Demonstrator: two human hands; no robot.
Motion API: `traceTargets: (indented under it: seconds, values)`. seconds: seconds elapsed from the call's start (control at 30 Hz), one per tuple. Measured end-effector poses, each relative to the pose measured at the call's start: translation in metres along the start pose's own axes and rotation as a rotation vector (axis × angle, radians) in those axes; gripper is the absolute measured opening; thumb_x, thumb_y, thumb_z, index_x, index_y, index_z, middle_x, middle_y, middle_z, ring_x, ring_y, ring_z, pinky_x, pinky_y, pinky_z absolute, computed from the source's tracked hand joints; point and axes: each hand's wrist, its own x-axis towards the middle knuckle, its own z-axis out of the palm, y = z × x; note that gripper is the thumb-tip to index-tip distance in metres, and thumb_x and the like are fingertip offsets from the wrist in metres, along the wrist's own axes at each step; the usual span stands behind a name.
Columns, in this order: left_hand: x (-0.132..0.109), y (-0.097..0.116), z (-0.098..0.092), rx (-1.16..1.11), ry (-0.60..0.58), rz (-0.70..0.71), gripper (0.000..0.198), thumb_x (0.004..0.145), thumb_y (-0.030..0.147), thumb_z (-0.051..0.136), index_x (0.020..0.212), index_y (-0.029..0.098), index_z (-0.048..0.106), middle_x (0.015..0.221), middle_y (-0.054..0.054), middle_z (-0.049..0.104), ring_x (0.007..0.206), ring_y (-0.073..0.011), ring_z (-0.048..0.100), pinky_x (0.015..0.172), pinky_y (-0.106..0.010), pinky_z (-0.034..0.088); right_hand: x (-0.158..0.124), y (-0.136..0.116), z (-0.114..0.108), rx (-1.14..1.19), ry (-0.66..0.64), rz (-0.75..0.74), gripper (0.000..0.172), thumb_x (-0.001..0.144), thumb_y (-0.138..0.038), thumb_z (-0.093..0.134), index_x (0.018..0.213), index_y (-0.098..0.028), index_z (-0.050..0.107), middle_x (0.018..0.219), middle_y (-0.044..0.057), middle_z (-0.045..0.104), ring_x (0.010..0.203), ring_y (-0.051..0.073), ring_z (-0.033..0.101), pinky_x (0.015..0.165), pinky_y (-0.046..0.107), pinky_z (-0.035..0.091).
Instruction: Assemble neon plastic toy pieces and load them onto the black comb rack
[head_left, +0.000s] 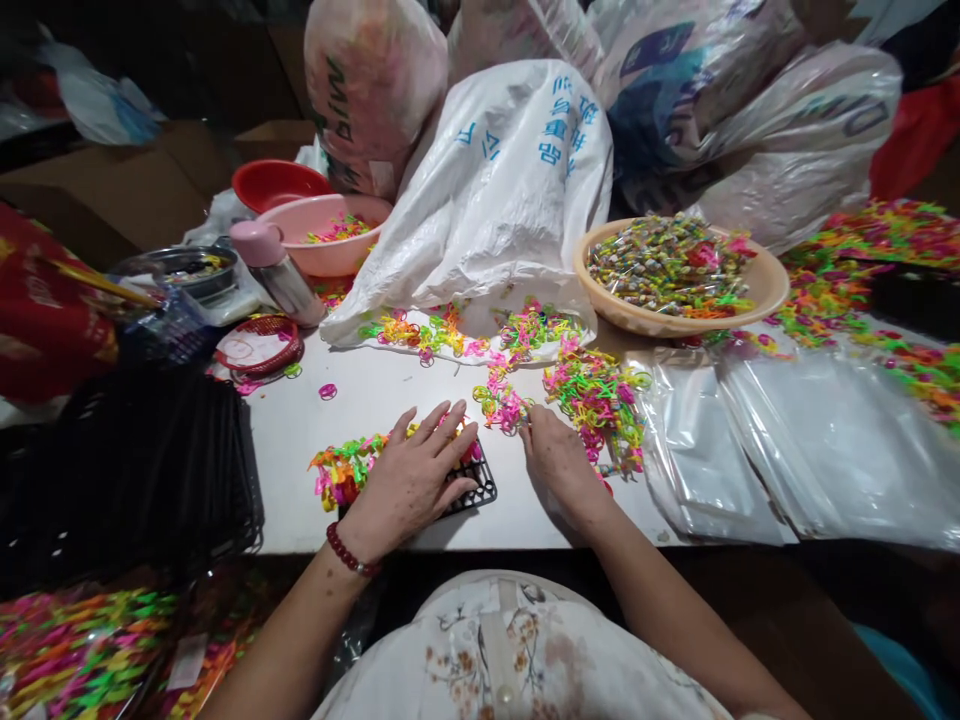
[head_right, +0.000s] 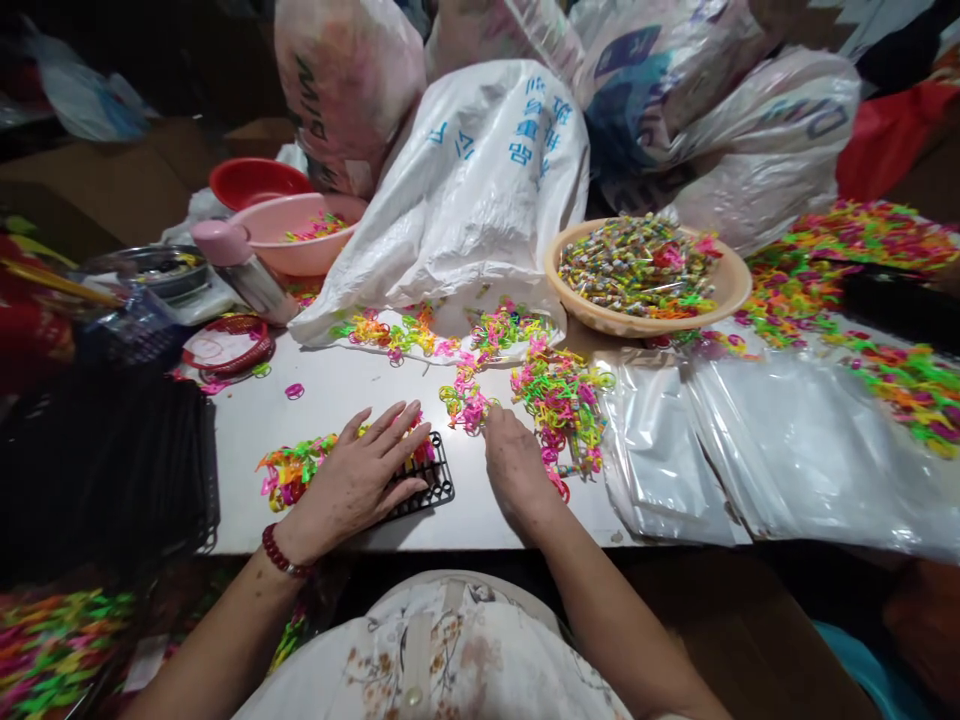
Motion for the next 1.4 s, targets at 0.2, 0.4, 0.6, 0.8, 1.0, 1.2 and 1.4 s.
traceTargets:
  seconds: [0.2, 0.4, 0.6, 0.8, 1.0, 1.2, 1.4]
  values:
    - [0.0, -0.003, -0.001, -0.04, -0.002, 0.031, 0.057, 0.096, 0.048, 0.048, 0.145, 0.02, 0.044, 0.158, -0.012, 0.033, 0.148, -0.0273, 0.027, 0.119, -0.052, 0.023, 0.005, 0.004, -0.005, 0.379, 0.075, 0.083, 0.023, 0.09, -0.021, 0.052, 0.112, -0.016, 0.058, 0.09, 0.009, 0.068, 0.077, 0.021, 0.062, 0.069, 0.031, 0.044]
    - [0.001, -0.005, -0.001, -0.077, -0.003, 0.045, 0.062, 0.094, 0.046, 0.052, 0.148, 0.018, 0.039, 0.159, -0.013, 0.031, 0.148, -0.0271, 0.026, 0.12, -0.05, 0.023, 0.011, -0.03, 0.003, 0.835, -0.074, 0.118, 0.024, 0.086, -0.039, 0.059, 0.073, -0.019, 0.057, 0.065, 0.0, 0.06, 0.058, 0.014, 0.05, 0.057, 0.027, 0.039]
    - [0.0, -0.005, -0.001, -0.07, -0.035, 0.037, 0.066, 0.094, 0.046, 0.051, 0.151, 0.016, 0.034, 0.16, -0.012, 0.028, 0.149, -0.026, 0.024, 0.121, -0.048, 0.02, 0.022, -0.035, 0.023, 0.813, -0.068, -0.151, 0.022, 0.088, -0.032, 0.053, 0.071, -0.019, 0.054, 0.066, -0.001, 0.057, 0.06, 0.013, 0.045, 0.059, 0.026, 0.036]
    - [-0.001, -0.005, 0.001, -0.062, -0.024, 0.036, 0.073, 0.094, 0.048, 0.051, 0.153, 0.013, 0.027, 0.16, -0.014, 0.028, 0.149, -0.0262, 0.024, 0.122, -0.048, 0.019, 0.027, -0.027, 0.025, 0.664, -0.16, -0.374, 0.019, 0.078, -0.008, 0.045, 0.084, -0.017, 0.061, 0.08, 0.004, 0.063, 0.071, 0.016, 0.051, 0.07, 0.028, 0.042]
    - [0.0, 0.0, -0.001, -0.003, -0.041, 0.04, 0.071, 0.092, 0.053, 0.053, 0.153, 0.027, 0.031, 0.162, -0.012, 0.022, 0.148, -0.0316, 0.026, 0.117, -0.053, 0.025, 0.026, -0.028, 0.022, 0.642, -0.206, -0.421, 0.021, 0.079, -0.005, 0.046, 0.084, -0.017, 0.062, 0.083, 0.004, 0.062, 0.073, 0.016, 0.052, 0.071, 0.028, 0.043]
    - [0.001, 0.008, 0.002, 0.082, -0.027, -0.087, 0.057, 0.096, 0.043, 0.047, 0.15, 0.026, 0.038, 0.161, -0.007, 0.028, 0.145, -0.0315, 0.031, 0.115, -0.053, 0.03, 0.047, -0.004, 0.004, 0.433, -0.09, -0.327, 0.022, 0.087, -0.012, 0.054, 0.101, -0.017, 0.069, 0.097, 0.008, 0.062, 0.086, 0.019, 0.055, 0.079, 0.028, 0.042]
    - [0.01, 0.003, 0.013, 0.133, 0.045, -0.326, 0.061, 0.094, 0.037, 0.051, 0.151, 0.022, 0.036, 0.16, -0.013, 0.03, 0.144, -0.0341, 0.032, 0.112, -0.056, 0.03, 0.077, 0.014, -0.003, 0.106, -0.138, -0.328, 0.018, 0.078, -0.005, 0.054, 0.082, -0.016, 0.068, 0.096, 0.008, 0.059, 0.079, 0.018, 0.047, 0.069, 0.028, 0.034]
